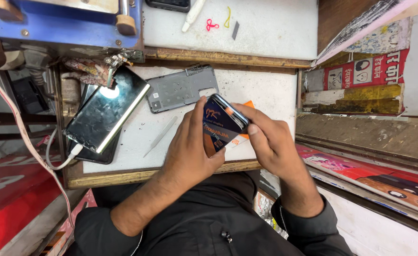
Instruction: The person works on a disassembled smartphone at a cluttered workbench, repeatedly opening and closing the back cover and adjusting internal components. The person also briefly handles a second damaged phone and a charging cable.
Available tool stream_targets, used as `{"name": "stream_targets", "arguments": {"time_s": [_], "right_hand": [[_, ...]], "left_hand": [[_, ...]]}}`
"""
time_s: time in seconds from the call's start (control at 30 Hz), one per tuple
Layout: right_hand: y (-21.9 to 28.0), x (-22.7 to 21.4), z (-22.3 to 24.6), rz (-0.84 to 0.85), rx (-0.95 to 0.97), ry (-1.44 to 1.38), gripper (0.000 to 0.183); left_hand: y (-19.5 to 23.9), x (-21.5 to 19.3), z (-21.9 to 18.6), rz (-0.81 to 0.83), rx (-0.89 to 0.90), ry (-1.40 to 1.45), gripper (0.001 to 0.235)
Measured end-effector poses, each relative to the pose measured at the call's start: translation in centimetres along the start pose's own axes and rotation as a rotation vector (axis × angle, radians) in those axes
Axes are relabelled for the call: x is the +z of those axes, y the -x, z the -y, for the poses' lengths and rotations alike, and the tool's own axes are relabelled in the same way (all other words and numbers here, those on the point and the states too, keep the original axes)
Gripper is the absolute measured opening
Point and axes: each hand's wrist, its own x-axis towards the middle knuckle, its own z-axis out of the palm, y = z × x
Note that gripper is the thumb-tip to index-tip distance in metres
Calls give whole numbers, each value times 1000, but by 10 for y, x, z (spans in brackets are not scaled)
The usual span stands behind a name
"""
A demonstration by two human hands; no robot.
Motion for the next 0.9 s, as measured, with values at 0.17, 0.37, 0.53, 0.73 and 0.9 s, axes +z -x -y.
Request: {"name": "stream_targets", "arguments": {"time_s": [0.17,0.37,0.53,0.73,0.9], "right_hand": [[-21,7,-23,41,36,-320,48],[-33,0,-32,158,92,-442,51],[-33,2,-40,162,150,-465,48],[-26,21,-68,17,266,-929,48],[-7,36,-92,-105,462,-1344,26]], "left_hand": [[-14,-1,10,216,-137,457,122],[-16,10,18,433,-320,1010,122],[-11,15,25,488,-335,1128,114],[0,21,32,696,-312,1777,104],[3,29,38,728,-451,1846,97]]}}
